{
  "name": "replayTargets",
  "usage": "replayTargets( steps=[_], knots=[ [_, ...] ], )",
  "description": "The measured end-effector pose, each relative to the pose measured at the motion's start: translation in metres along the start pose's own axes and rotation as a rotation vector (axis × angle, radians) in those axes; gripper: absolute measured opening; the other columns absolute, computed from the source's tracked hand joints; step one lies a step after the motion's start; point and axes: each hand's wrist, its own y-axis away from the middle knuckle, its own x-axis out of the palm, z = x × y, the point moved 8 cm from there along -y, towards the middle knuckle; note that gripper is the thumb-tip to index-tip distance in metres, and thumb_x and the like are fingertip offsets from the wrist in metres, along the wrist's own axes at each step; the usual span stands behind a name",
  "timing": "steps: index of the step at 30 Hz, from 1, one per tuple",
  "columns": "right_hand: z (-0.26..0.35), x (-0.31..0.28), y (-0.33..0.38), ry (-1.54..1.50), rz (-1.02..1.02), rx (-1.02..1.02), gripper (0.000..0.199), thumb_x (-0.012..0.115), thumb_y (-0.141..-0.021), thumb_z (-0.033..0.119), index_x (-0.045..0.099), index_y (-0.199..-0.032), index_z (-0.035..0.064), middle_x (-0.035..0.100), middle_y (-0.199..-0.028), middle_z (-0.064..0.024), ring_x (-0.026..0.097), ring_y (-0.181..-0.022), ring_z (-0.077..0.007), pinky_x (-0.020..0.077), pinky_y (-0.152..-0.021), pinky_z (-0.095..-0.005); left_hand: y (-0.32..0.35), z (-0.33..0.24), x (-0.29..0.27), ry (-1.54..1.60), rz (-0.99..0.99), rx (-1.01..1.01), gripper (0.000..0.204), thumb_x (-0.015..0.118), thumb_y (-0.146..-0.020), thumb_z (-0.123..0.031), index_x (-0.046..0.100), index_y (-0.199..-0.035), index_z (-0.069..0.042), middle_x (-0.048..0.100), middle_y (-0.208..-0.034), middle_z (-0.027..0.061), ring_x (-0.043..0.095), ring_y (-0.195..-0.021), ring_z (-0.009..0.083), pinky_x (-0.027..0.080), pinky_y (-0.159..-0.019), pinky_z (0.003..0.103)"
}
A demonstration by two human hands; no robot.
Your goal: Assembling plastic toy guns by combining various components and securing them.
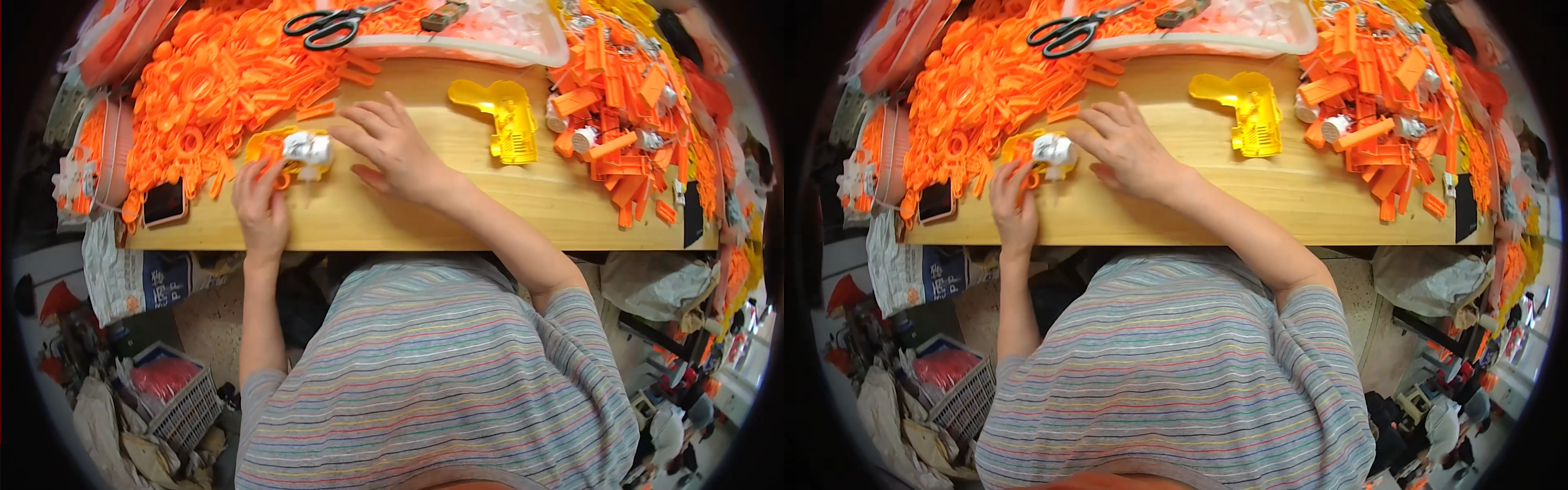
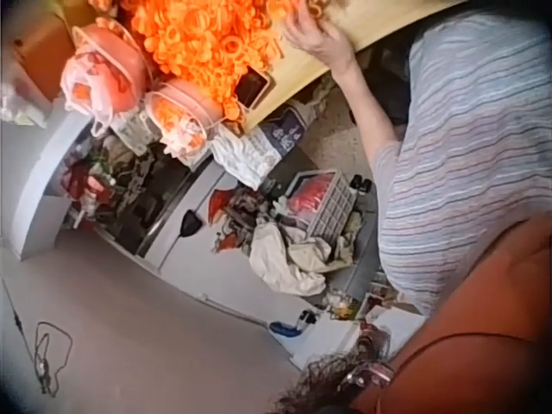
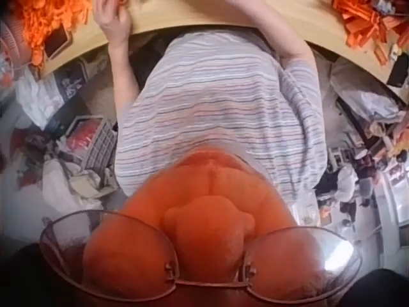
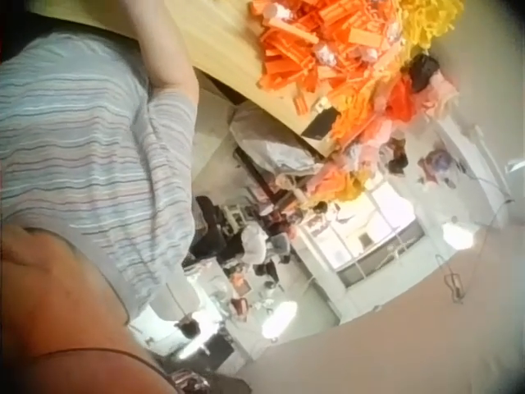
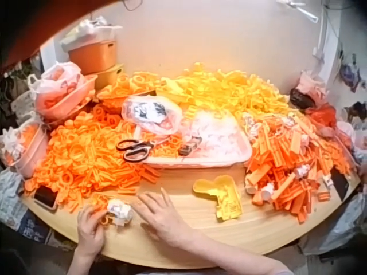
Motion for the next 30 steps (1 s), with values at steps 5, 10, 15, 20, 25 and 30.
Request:
replayTargets(
  steps=[5, 10, 15, 20, 25, 30],
  knots=[
    [-0.048, -0.082, 0.071, 0.298, -0.139, 0.269, 0.054, 0.074, -0.073, 0.011, 0.059, -0.124, 0.0098, 0.050, -0.134, -0.0152, 0.044, -0.127, -0.0376, 0.0305, -0.109, -0.0554, 0.005, 0.021, 0.000, 0.039, -0.030, -0.059, 0.046, 0.056, -0.076, 0.011, 0.064, -0.119, -0.005, 0.057, -0.119, 0.0163, 0.051, -0.117, 0.0348, 0.038, -0.103, 0.042],
    [-0.070, -0.110, 0.134, 0.370, -0.216, 0.443, 0.050, 0.072, -0.076, 0.011, 0.059, -0.124, 0.0060, 0.051, -0.130, -0.0196, 0.045, -0.124, -0.0393, 0.0339, -0.106, -0.0517, 0.003, 0.006, 0.001, -0.018, -0.033, -0.101, 0.046, 0.054, -0.078, 0.010, 0.063, -0.122, -0.003, 0.056, -0.119, 0.0165, 0.049, -0.118, 0.0341, 0.039, -0.102, 0.042],
    [-0.045, -0.087, 0.125, 0.243, -0.248, 0.491, 0.047, 0.073, -0.077, 0.014, 0.059, -0.121, 0.0045, 0.052, -0.126, -0.0209, 0.047, -0.121, -0.0396, 0.0369, -0.103, -0.0493, 0.004, 0.007, 0.004, -0.065, -0.083, -0.239, 0.044, 0.054, -0.079, 0.010, 0.062, -0.120, -0.003, 0.056, -0.116, 0.0165, 0.048, -0.116, 0.0344, 0.039, -0.101, 0.043],
    [-0.042, -0.132, 0.091, 0.266, -0.382, 0.389, 0.041, 0.075, -0.077, 0.015, 0.061, -0.114, 0.0041, 0.054, -0.124, -0.0190, 0.050, -0.117, -0.0366, 0.0397, -0.099, -0.0456, 0.000, 0.005, 0.005, -0.092, -0.091, -0.217, 0.045, 0.053, -0.077, 0.009, 0.061, -0.120, -0.002, 0.056, -0.116, 0.0166, 0.048, -0.117, 0.0354, 0.037, -0.103, 0.046],
    [-0.141, -0.268, 0.066, 0.950, -0.628, 0.475, 0.034, 0.073, -0.079, 0.032, 0.066, -0.096, 0.0033, 0.059, -0.116, -0.0147, 0.051, -0.114, -0.0317, 0.0397, -0.094, -0.0466, -0.018, -0.031, -0.007, -0.058, -0.188, -0.161, 0.051, 0.048, -0.072, 0.014, 0.061, -0.118, -0.003, 0.054, -0.121, 0.0160, 0.044, -0.123, 0.0365, 0.031, -0.107, 0.049],
    [-0.240, -0.282, 0.064, 1.063, -0.101, 0.909, 0.044, 0.068, -0.079, 0.043, 0.068, -0.095, 0.0021, 0.061, -0.115, -0.0137, 0.048, -0.118, -0.0346, 0.0362, -0.095, -0.0547, -0.039, -0.067, 0.010, 0.084, -0.159, -0.099, 0.047, 0.048, -0.070, 0.014, 0.062, -0.112, -0.002, 0.055, -0.120, 0.0165, 0.043, -0.125, 0.0368, 0.032, -0.107, 0.047]
  ],
)
